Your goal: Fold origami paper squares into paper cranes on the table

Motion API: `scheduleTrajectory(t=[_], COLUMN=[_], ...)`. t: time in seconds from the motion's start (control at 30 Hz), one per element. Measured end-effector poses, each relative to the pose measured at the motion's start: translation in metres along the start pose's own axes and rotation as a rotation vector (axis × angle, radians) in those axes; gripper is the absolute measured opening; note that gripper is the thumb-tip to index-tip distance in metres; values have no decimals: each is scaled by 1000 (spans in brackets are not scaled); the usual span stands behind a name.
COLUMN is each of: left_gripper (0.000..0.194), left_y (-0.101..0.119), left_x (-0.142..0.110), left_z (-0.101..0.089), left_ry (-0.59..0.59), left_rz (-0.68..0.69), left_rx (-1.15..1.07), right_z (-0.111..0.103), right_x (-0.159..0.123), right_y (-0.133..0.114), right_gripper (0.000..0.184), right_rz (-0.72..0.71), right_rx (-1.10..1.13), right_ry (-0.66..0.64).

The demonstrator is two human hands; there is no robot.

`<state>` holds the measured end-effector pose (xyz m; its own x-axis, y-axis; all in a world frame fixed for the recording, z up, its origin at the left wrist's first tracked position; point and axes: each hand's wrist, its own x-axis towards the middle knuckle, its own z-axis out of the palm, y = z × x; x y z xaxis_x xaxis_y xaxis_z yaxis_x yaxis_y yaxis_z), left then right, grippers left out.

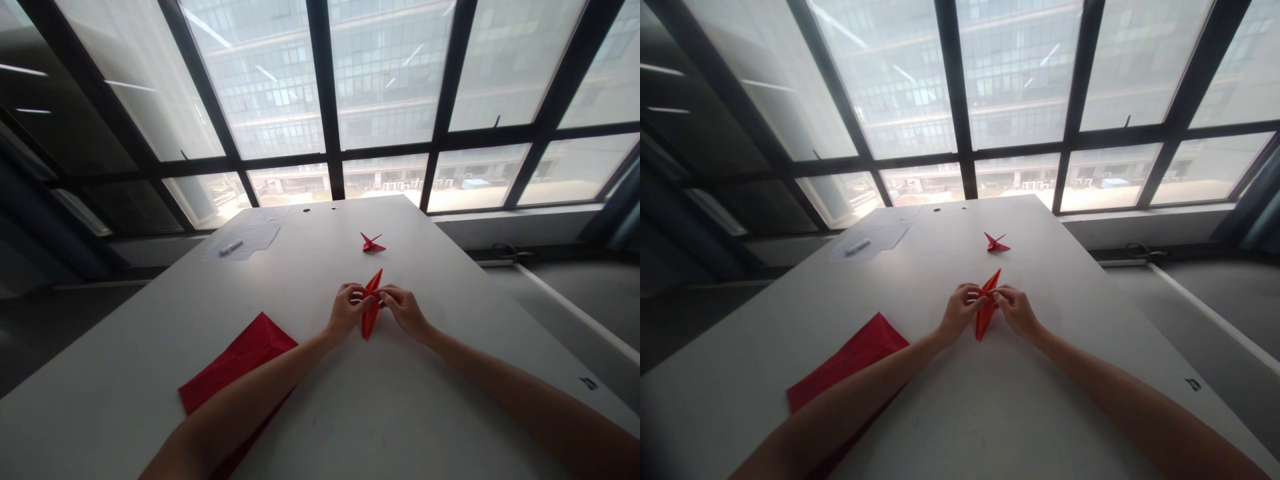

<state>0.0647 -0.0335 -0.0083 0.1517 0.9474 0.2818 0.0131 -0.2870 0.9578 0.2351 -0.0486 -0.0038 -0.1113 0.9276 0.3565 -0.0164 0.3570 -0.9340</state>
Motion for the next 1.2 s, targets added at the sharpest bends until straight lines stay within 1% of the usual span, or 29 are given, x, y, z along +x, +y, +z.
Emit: scheduleTrajectory(t=[0.1, 0.23, 0.3, 0.37, 0.4, 0.47, 0.53, 0.67, 0.73, 0.83, 0.9, 1.0, 1.13, 1.2], left_gripper=[38, 32, 27, 25, 25, 27, 32, 38, 39, 39, 38, 41, 59, 64], left_y=[-3, -1, 1, 3, 4, 4, 5, 6, 7, 7, 7, 6, 7, 9], left_x=[1, 2, 2, 2, 2, 2, 2, 1, 0, 0, 0, -1, -1, -1], left_z=[0, -2, -3, -4, -4, -3, -3, -3, -2, -2, -1, -1, 0, 0], left_ry=[8, -1, 31, 58, 59, 36, 6, -28, -47, -53, -41, -61, -139, -139], left_rz=[-88, -208, -218, -198, -185, -170, -177, -203, -197, -165, -147, -176, -231, -235], left_rx=[-35, -79, -81, -108, -139, -216, -267, -287, -290, -282, -268, -275, -266, -242], right_z=[0, -6, -8, -9, -9, -8, -7, -9, -11, -14, -14, -12, -11, -11], right_x=[-1, 1, 3, 4, 5, 6, 7, 7, 8, 7, 7, 7, 8, 7], right_y=[-2, 6, 12, 16, 16, 15, 11, 4, 6, 10, 12, 13, 12, 10], right_gripper=[27, 26, 26, 26, 29, 43, 52, 46, 45, 42, 37, 30, 29, 29], right_rz=[-33, -19, 19, 60, 79, 114, 153, 222, 234, 240, 240, 237, 207, 199], right_rx=[-67, -75, -78, -59, -34, 23, 75, 198, 226, 221, 193, 161, 204, 204], right_ry=[-9, 38, 78, 128, 150, 168, 123, -73, -105, -65, -24, 28, 128, 155])
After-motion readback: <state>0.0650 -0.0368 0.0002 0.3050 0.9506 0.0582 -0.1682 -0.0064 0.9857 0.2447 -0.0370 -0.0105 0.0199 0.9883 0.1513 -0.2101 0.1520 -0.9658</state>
